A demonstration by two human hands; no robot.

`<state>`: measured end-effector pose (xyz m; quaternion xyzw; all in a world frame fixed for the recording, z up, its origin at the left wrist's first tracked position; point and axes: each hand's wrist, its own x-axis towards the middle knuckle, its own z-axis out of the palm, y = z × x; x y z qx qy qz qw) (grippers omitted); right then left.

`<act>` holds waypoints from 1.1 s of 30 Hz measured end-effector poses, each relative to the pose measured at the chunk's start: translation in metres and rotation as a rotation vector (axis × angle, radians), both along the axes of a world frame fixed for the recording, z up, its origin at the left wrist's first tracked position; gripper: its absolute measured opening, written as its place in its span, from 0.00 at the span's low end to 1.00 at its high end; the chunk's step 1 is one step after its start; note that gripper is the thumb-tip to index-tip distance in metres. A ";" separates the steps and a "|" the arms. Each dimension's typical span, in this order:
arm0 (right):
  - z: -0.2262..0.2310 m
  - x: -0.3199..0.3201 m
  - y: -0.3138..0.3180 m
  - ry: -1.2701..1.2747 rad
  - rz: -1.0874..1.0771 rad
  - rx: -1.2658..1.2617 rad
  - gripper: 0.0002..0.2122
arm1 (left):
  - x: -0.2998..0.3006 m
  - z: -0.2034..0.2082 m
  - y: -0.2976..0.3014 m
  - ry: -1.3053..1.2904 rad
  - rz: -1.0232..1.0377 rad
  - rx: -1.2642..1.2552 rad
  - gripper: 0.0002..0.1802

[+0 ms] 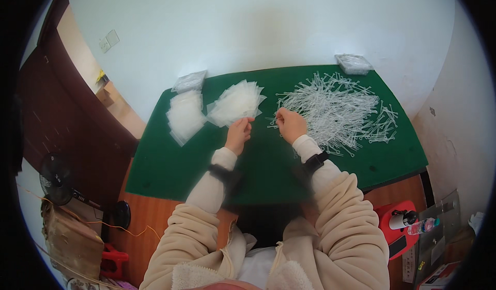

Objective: Manually placing thin shredded plastic strips into small clear plastic bags.

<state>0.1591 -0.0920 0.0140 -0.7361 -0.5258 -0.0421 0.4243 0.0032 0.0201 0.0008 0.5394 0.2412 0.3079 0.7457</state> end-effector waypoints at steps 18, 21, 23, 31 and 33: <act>-0.014 -0.002 0.010 -0.057 0.489 0.095 0.04 | 0.003 0.000 -0.004 0.136 -0.173 0.218 0.13; -0.012 -0.003 0.006 -0.067 0.480 0.049 0.05 | 0.004 -0.002 -0.005 0.228 -0.195 0.395 0.13; -0.005 -0.007 0.004 0.084 0.423 0.034 0.06 | 0.003 -0.003 -0.006 0.253 -0.218 0.396 0.14; -0.008 -0.009 0.007 0.469 0.400 0.267 0.10 | 0.004 0.003 -0.014 0.120 -0.377 0.150 0.15; -0.007 -0.010 0.007 0.448 0.384 0.263 0.11 | 0.003 0.003 -0.015 0.087 -0.408 0.098 0.15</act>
